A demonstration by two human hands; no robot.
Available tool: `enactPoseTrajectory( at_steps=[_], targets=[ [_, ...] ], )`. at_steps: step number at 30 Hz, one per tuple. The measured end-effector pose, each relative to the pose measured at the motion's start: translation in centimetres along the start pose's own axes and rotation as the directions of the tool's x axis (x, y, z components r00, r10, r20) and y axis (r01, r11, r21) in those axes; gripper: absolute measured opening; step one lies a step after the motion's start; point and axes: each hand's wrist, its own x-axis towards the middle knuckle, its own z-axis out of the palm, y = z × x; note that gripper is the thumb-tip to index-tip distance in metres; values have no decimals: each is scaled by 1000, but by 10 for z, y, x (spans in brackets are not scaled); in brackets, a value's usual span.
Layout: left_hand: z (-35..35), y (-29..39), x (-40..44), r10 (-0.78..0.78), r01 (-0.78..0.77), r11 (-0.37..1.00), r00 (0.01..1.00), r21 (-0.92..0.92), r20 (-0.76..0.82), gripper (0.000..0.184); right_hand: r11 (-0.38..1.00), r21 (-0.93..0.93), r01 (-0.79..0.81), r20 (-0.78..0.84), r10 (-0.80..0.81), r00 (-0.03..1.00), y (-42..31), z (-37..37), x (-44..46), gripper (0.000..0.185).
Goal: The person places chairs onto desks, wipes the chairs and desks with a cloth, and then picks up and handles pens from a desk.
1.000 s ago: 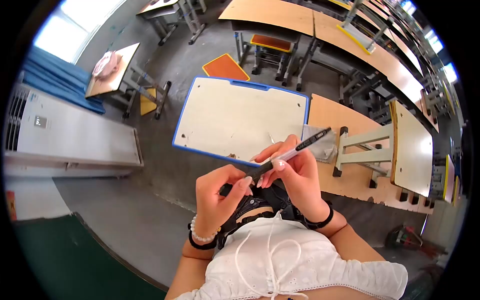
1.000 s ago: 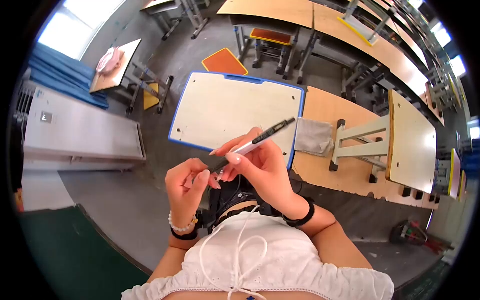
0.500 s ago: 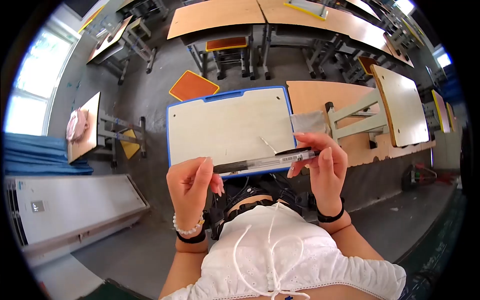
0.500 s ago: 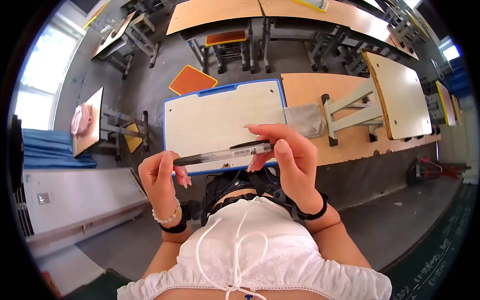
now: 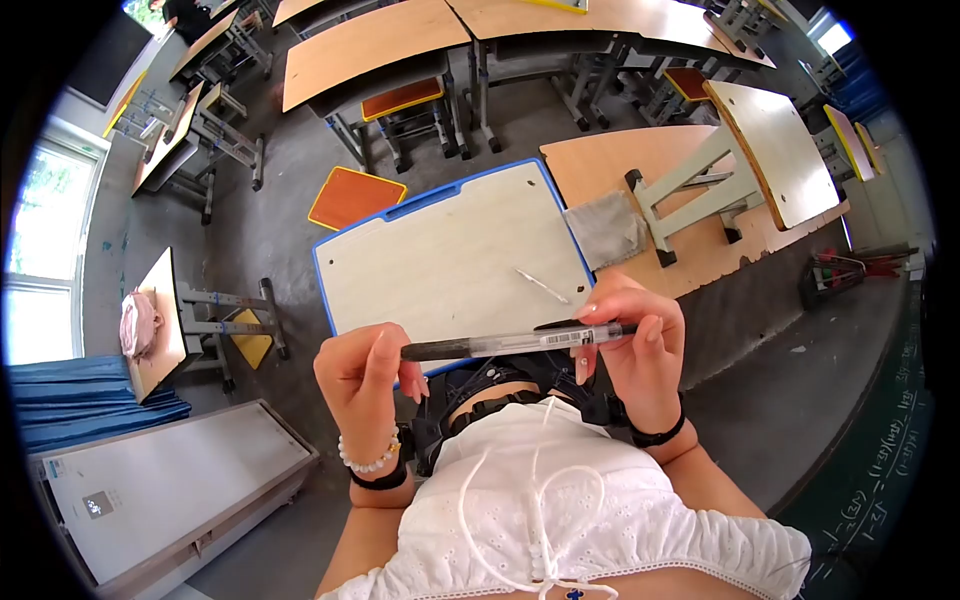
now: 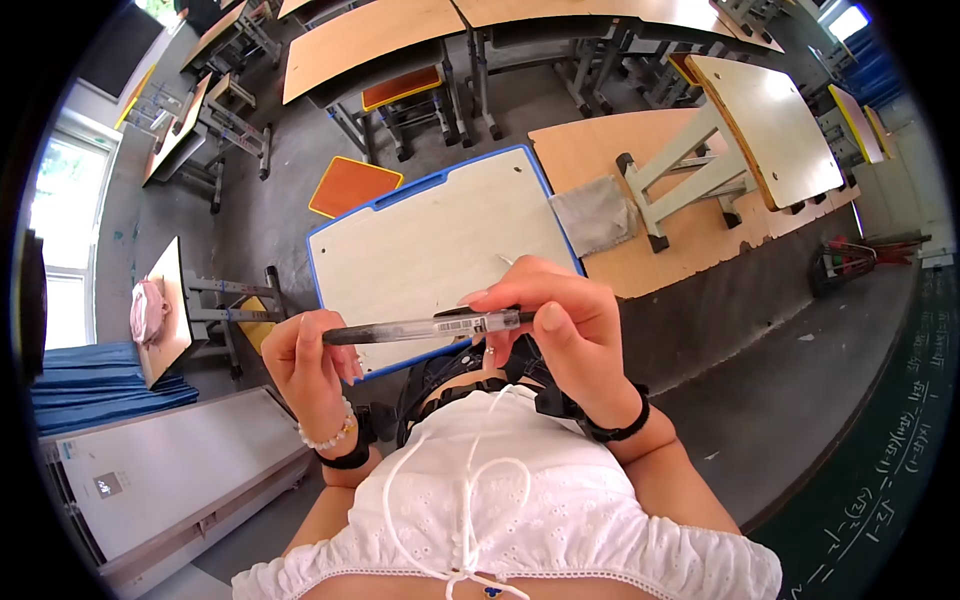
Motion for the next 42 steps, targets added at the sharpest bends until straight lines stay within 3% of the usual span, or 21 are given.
enactPoseTrajectory(
  at_steps=[8, 19, 26, 42],
  targets=[
    [2, 0, 3, 46, -45, 998, 999, -42, 24, 43, 999, -21, 29, -46, -30, 999, -3, 5, -5, 48],
    [1, 5, -3, 153, -152, 988, 988, -36, 10, 44, 1000, -10, -20, 21, 20, 1000, -3, 7, -14, 49],
    [-2, 7, -9, 115, -115, 991, 993, -68, -2, 41, 1000, -16, -24, 39, 24, 999, -6, 11, -16, 48],
    [4, 6, -11, 99, -103, 993, 993, -52, -67, 45, 966, 217, -139, 69, 127, 990, 1, 10, -13, 51]
  ],
)
